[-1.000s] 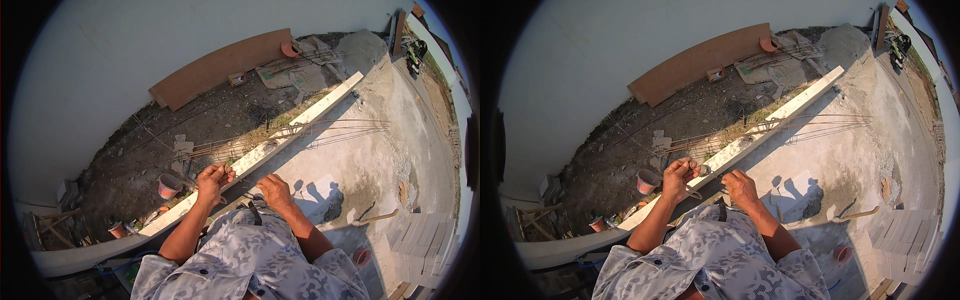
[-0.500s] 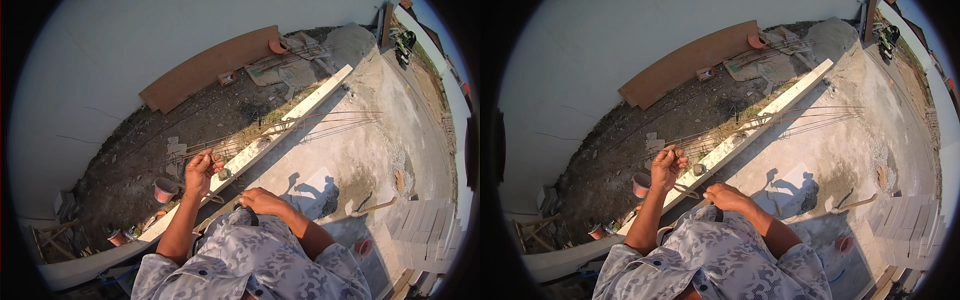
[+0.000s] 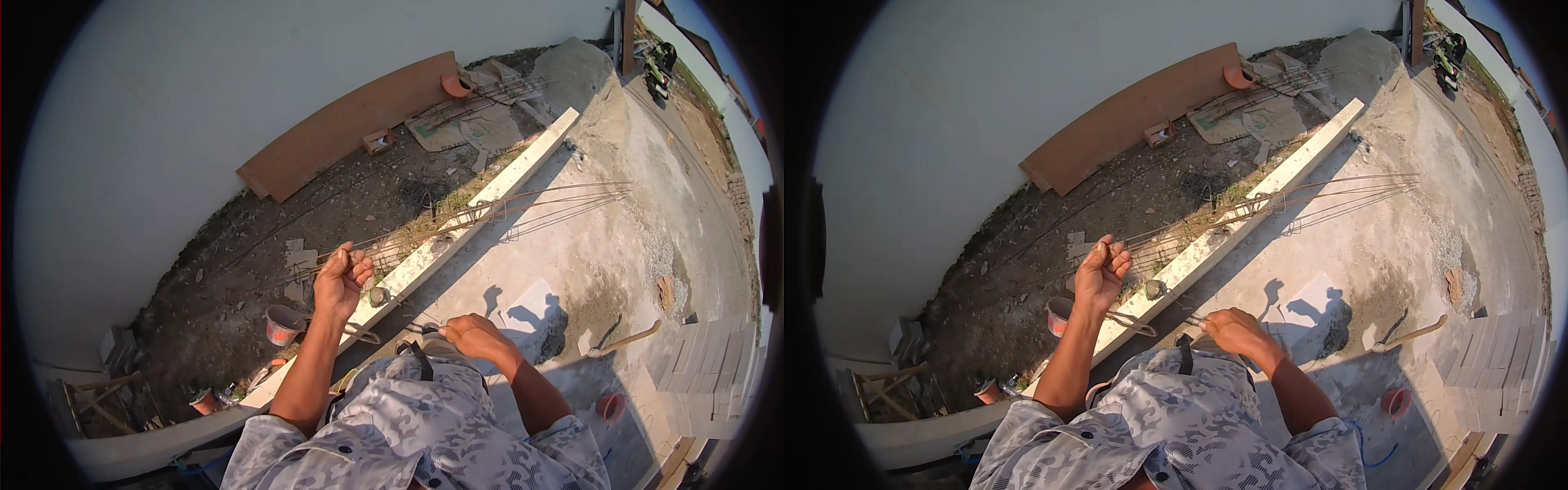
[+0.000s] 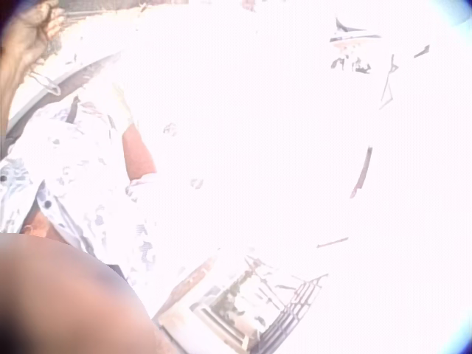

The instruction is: The person is assembling a rebar structure by tying thin wire around metal rods to secure the cage-like formation.

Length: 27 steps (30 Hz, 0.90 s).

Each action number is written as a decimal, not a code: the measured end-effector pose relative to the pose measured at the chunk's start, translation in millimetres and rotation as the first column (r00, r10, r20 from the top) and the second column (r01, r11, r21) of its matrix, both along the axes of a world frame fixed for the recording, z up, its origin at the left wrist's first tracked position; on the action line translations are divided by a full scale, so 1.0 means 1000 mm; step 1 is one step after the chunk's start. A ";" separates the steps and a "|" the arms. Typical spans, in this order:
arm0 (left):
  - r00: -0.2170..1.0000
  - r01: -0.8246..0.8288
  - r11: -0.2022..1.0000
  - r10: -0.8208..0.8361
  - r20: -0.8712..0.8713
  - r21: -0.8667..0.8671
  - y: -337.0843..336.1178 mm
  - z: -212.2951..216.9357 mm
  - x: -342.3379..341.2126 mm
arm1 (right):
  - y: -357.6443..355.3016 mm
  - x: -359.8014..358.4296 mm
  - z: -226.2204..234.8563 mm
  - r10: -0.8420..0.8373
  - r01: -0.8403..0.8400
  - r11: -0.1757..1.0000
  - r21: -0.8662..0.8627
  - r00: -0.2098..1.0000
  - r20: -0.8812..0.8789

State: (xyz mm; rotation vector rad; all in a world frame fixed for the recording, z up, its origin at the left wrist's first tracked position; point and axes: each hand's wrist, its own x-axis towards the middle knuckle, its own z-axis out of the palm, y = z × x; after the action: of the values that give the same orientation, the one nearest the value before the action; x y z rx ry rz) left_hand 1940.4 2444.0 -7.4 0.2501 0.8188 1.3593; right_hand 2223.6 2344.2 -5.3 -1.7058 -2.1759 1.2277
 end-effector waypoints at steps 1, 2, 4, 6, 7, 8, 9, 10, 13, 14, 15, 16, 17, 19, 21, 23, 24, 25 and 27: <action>0.994 0.104 0.994 -0.105 0.029 0.015 -0.003 0.003 0.001 | 0.001 0.007 -0.004 -0.005 0.005 1.000 0.002 1.000 0.004; 0.993 0.109 0.994 -0.109 0.033 0.016 -0.006 0.007 -0.001 | 0.002 0.015 -0.008 -0.082 0.072 0.995 0.072 0.986 0.144; 0.835 0.501 0.865 -0.471 -0.284 0.039 -0.009 0.011 -0.014 | 0.001 0.027 -0.009 -0.173 0.136 0.980 0.145 0.945 0.278; 0.791 0.461 0.887 -0.397 -0.465 0.026 -0.005 -0.003 -0.030 | -0.001 0.029 -0.003 -0.144 0.134 0.984 0.118 0.987 0.075; 0.808 0.304 0.952 -0.242 -0.537 0.028 -0.002 -0.003 -0.029 | -0.005 0.025 -0.001 -0.171 0.153 0.983 -0.101 0.964 -0.202; 0.792 0.137 0.990 -0.083 -0.605 0.044 0.001 -0.003 -0.026 | -0.010 0.020 -0.002 -0.184 0.166 0.980 -0.106 0.962 -0.200; 0.792 0.148 0.988 -0.096 -0.603 0.038 0.003 -0.003 -0.022 | -0.016 0.014 -0.005 -0.141 0.101 0.981 -0.163 0.957 -0.253; 0.933 0.036 0.999 -0.023 -0.360 0.027 0.004 -0.001 -0.018 | -0.021 0.012 -0.009 -0.094 0.027 0.977 -0.213 0.946 -0.310; 0.989 0.109 0.994 -0.111 0.098 0.027 0.004 -0.002 -0.019 | -0.017 0.025 -0.009 -0.141 0.136 0.985 0.102 0.989 0.036; 0.916 0.272 0.956 -0.291 0.276 0.107 0.003 -0.004 -0.023 | -0.015 0.031 -0.005 -0.232 0.195 0.962 0.191 0.952 0.200; 0.900 0.360 0.925 -0.378 0.218 0.122 0.003 -0.010 -0.030 | -0.015 0.038 -0.010 -0.258 0.229 0.957 0.181 0.953 0.158; 0.899 0.363 0.925 -0.380 0.218 0.117 0.005 -0.008 -0.033 | -0.017 0.044 -0.012 -0.260 0.232 0.957 0.176 0.953 0.157; 0.904 0.413 0.911 -0.409 -0.123 0.003 0.008 -0.005 -0.036 | -0.020 0.050 -0.013 -0.234 0.233 0.972 -0.017 0.972 -0.038; 0.669 0.372 0.912 -0.394 -0.630 -0.175 0.011 -0.007 -0.044 | -0.027 0.049 -0.018 -0.233 0.124 0.950 -0.288 0.894 -0.383; 0.697 0.311 0.949 -0.268 -0.665 -0.057 0.008 -0.020 -0.042 | -0.034 0.043 -0.020 -0.203 0.105 0.957 -0.269 0.908 -0.367; 0.839 0.124 0.989 -0.059 -0.541 0.084 0.005 -0.018 -0.025 | -0.040 0.033 -0.025 -0.183 0.149 0.980 -0.135 0.940 -0.288; 0.839 0.132 0.988 -0.068 -0.539 0.080 0.006 -0.019 -0.021 | -0.041 0.031 -0.026 -0.192 0.157 0.978 -0.139 0.939 -0.287; 0.953 0.076 0.994 -0.048 -0.298 0.084 0.006 -0.020 -0.017 | -0.039 0.029 -0.018 -0.199 0.198 0.980 -0.015 0.973 -0.118; 0.988 0.120 0.988 -0.128 0.089 0.097 0.008 -0.016 -0.016 | -0.035 0.035 -0.022 -0.227 0.209 0.968 0.136 0.966 0.128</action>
State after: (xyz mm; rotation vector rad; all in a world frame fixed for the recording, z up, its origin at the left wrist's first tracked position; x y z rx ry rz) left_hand 1924.7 2451.7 -23.6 0.3009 0.6517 1.2831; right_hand 2258.3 2309.4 -27.7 -1.9725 -2.0194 0.9263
